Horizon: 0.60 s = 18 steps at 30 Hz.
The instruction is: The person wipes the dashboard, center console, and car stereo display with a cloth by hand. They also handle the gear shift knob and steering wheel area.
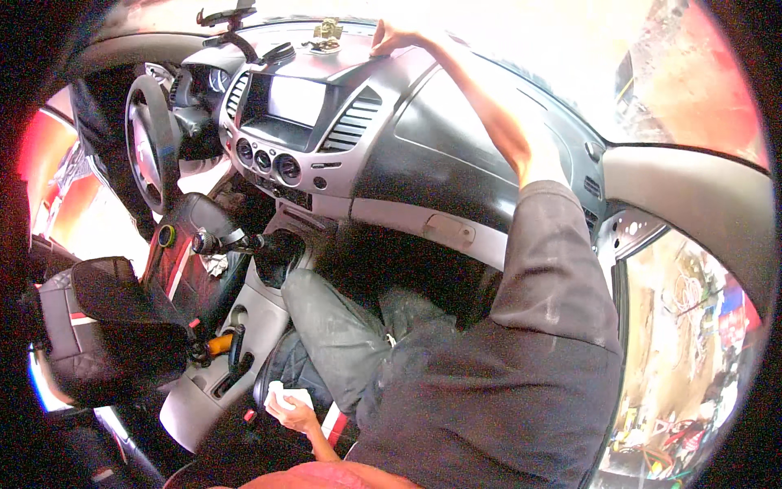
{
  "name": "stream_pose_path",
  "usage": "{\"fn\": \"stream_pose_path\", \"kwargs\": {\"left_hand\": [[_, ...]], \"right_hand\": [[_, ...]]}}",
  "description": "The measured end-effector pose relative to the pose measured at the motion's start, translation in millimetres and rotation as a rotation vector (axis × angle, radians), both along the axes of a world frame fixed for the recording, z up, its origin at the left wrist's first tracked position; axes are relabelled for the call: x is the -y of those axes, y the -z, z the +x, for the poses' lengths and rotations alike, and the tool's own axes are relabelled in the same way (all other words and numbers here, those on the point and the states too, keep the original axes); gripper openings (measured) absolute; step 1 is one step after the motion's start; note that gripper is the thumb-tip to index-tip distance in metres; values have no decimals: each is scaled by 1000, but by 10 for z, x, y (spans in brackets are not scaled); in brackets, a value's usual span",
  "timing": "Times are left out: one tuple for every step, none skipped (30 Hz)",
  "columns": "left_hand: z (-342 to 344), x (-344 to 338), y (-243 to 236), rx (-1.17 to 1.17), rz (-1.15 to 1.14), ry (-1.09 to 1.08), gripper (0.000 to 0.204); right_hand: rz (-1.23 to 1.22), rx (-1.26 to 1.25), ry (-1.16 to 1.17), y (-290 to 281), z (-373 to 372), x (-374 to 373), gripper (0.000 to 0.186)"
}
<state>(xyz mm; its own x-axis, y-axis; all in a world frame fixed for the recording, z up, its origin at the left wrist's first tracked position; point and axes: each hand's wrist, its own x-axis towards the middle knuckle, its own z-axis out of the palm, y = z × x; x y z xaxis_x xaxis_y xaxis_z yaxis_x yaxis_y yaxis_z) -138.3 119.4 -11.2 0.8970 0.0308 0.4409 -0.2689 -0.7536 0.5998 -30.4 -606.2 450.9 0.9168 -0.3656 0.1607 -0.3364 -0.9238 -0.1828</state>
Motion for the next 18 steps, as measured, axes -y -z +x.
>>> {"fn": "stream_pose_path", "kwargs": {"left_hand": [[-1, -14, -10, 10, 0, 10, 27], [-5, -42, -39, 16, 18, 14, 27], [-7, -30, -34, 10, 19, 5, 27], [-6, -4, -23, -10, 7, -13, 28], [-3, -3, -1, -27, -11, -24, 28], [15, 41, 16, -3, -13, -19, 28], [10, 33, 5, -6, -13, -26, 28], [2, 14, -17, -4, -9, -16, 29], [-1, 21, -31, -2, -6, -4, 29], [0, 22, -30, 0, 10, -1, 30], [14, 53, 1, -2, 7, -6, 30], [11, 18, 31, -25, -14, -13, 30], [7, -11, 57, -48, -35, -20, 31], [5, -37, 78, -46, -5, -11, 31], [13, -7, 64, -53, 0, -9, 31], [24, 33, 48, -65, -10, -17, 31], [30, 66, 40, -77, -22, -24, 31], [8, 30, 43, -54, 2, -31, 30]], "right_hand": [[3, -2, -3, 18, 13, -21, 35], [8, -3, -3, 48, 16, -38, 35], [12, -5, -4, 69, 24, -48, 35], [-3, -4, -11, 53, 40, -43, 36], [-5, -5, -5, 20, 24, -58, 36], [-9, -1, -5, 4, 31, -42, 36], [-13, -2, -1, -8, 24, -27, 36], [-7, -5, 6, 28, 2, -27, 36], [-6, -9, 10, 31, -18, -13, 37], [-6, -8, 10, 20, -25, 1, 37], [-9, -9, 14, 12, -30, 14, 37], [-6, -10, 13, 15, -16, 11, 37], [-6, -10, 14, 8, -19, 12, 38], [-6, -11, 13, 3, -15, 10, 38], [-8, -11, 19, 4, -44, 40, 38], [-7, -13, 26, 14, -78, 67, 38], [-4, -12, 33, 39, -124, 90, 39], [-2, -15, 33, 59, -123, 58, 39]]}}
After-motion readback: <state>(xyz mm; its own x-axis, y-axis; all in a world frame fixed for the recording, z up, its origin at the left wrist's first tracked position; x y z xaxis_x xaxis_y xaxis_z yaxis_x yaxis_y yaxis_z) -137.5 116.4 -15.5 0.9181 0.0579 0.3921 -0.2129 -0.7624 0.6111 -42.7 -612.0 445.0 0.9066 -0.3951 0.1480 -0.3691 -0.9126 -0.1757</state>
